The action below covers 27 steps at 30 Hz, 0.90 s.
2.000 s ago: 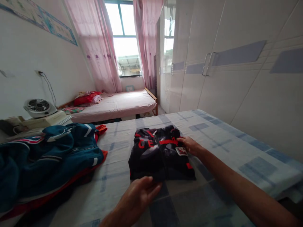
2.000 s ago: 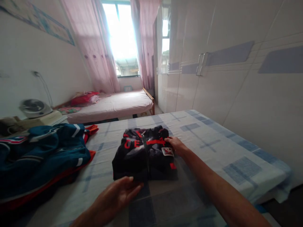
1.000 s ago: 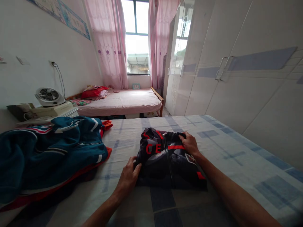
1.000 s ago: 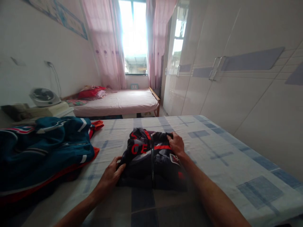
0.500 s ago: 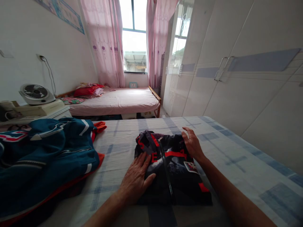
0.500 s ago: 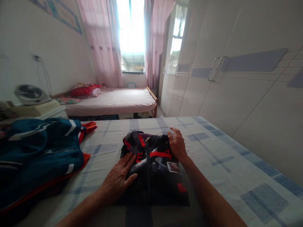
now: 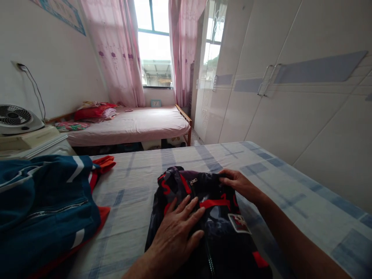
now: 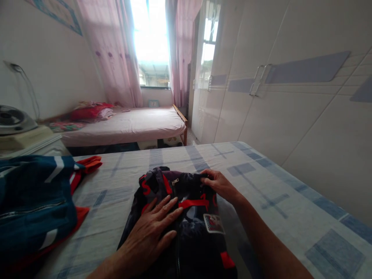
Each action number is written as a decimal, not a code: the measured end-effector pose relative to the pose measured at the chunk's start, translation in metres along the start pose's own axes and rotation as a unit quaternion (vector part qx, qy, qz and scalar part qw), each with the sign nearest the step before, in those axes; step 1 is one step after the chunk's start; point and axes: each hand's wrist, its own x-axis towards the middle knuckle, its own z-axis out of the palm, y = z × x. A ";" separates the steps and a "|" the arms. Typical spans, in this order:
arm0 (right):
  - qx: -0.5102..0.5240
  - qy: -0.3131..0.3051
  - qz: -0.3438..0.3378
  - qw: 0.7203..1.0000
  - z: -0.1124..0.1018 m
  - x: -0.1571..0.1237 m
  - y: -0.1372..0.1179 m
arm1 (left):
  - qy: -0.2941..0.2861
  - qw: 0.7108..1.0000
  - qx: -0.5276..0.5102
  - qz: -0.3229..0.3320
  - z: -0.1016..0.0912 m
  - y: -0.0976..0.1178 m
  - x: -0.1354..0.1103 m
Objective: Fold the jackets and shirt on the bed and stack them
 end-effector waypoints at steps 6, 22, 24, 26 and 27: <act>0.007 -0.005 -0.089 0.996 -0.002 -0.009 0.002 | -0.024 1.000 0.001 0.003 0.002 -0.006 -0.002; -0.291 0.064 -0.151 0.942 0.045 0.055 -0.051 | 0.042 0.991 -0.118 -0.034 0.001 0.000 -0.001; -0.319 -0.011 -0.154 0.935 0.065 0.081 -0.060 | 0.120 0.982 -0.121 -0.077 -0.003 -0.009 0.003; -0.324 -0.041 -0.128 0.937 0.083 0.103 -0.061 | 0.225 0.956 -0.110 -0.152 -0.010 -0.026 0.008; -0.318 -0.046 -0.106 0.941 0.090 0.111 -0.060 | 0.267 0.939 -0.102 -0.191 -0.013 -0.037 0.010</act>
